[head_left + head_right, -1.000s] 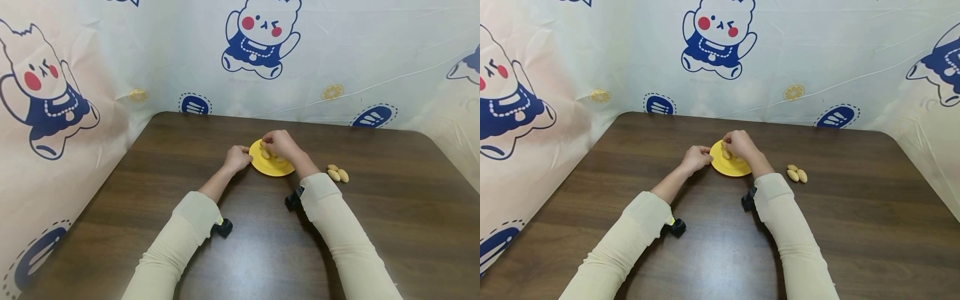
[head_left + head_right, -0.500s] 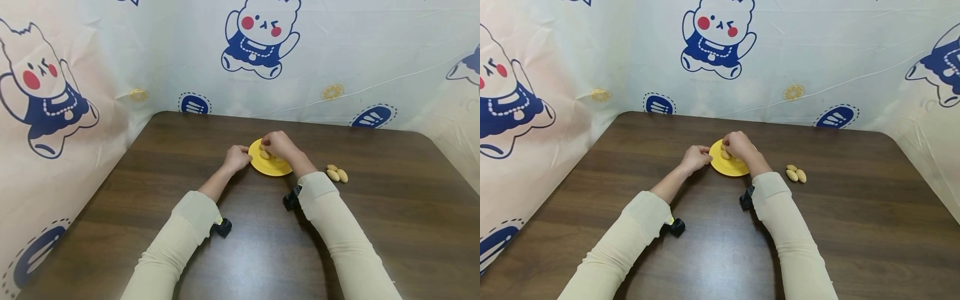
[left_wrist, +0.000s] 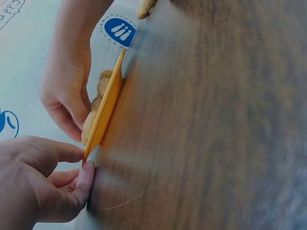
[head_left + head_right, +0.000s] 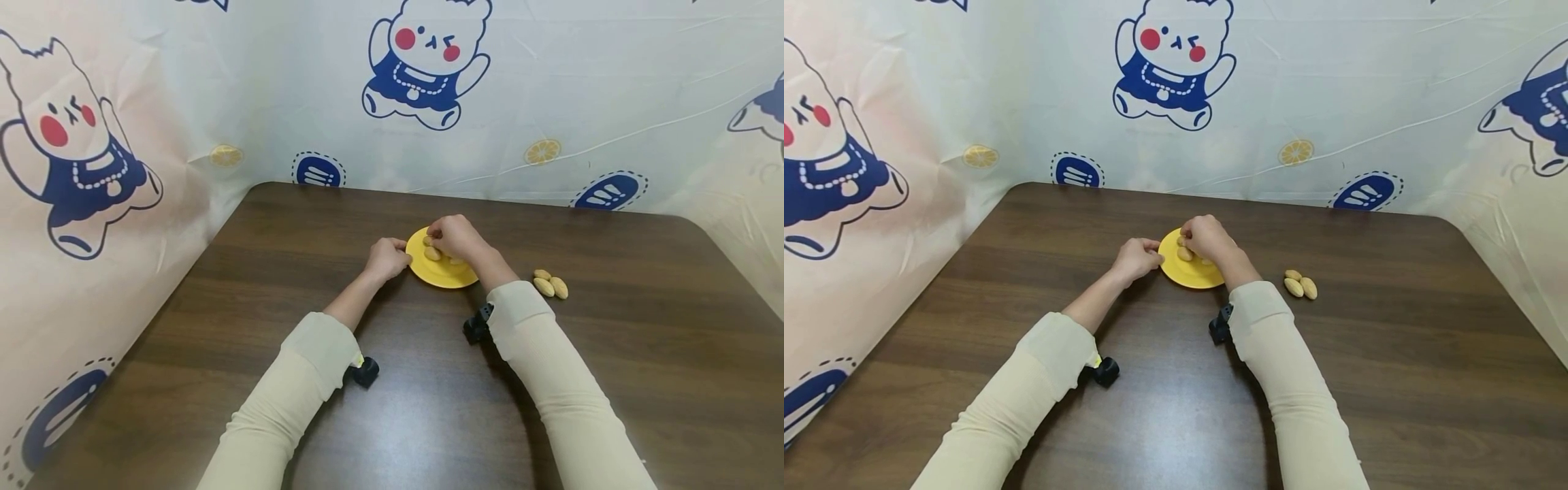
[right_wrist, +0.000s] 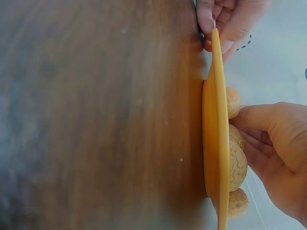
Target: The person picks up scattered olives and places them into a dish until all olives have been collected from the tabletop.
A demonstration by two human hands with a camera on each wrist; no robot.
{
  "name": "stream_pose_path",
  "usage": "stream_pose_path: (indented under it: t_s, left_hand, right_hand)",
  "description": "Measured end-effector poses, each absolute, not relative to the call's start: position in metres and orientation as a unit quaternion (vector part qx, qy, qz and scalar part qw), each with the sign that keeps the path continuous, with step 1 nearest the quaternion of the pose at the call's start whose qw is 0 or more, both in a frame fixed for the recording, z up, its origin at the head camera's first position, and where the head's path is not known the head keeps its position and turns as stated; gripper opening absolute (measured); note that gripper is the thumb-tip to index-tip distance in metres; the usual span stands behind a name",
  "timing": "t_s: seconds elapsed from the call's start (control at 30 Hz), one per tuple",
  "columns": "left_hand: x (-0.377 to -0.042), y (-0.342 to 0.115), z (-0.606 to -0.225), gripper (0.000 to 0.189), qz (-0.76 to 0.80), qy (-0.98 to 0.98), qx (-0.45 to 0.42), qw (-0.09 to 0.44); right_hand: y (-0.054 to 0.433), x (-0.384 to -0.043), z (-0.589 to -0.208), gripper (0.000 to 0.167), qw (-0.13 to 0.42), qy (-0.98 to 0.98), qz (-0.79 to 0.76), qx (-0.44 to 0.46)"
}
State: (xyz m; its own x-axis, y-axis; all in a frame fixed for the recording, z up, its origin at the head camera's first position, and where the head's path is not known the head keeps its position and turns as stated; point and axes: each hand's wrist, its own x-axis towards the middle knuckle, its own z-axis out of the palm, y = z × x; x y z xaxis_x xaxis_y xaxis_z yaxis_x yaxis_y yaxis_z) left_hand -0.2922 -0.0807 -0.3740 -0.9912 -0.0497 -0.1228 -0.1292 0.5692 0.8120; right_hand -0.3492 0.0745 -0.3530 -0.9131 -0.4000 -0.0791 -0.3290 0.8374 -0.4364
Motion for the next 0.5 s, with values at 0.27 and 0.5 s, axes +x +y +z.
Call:
stream_pose_path:
  t_s: [0.27,0.5]
  left_hand:
    - [-0.293,-0.080,-0.374,0.035,0.455,0.888,-0.051,0.044]
    - [-0.293,-0.080,-0.374,0.036,0.456,0.887,-0.051,0.050]
  right_hand:
    - [0.078,-0.346,-0.347,0.031,0.085,0.956,-0.218,-0.176]
    - [0.092,-0.338,-0.341,0.029,0.072,0.953,-0.208,-0.208]
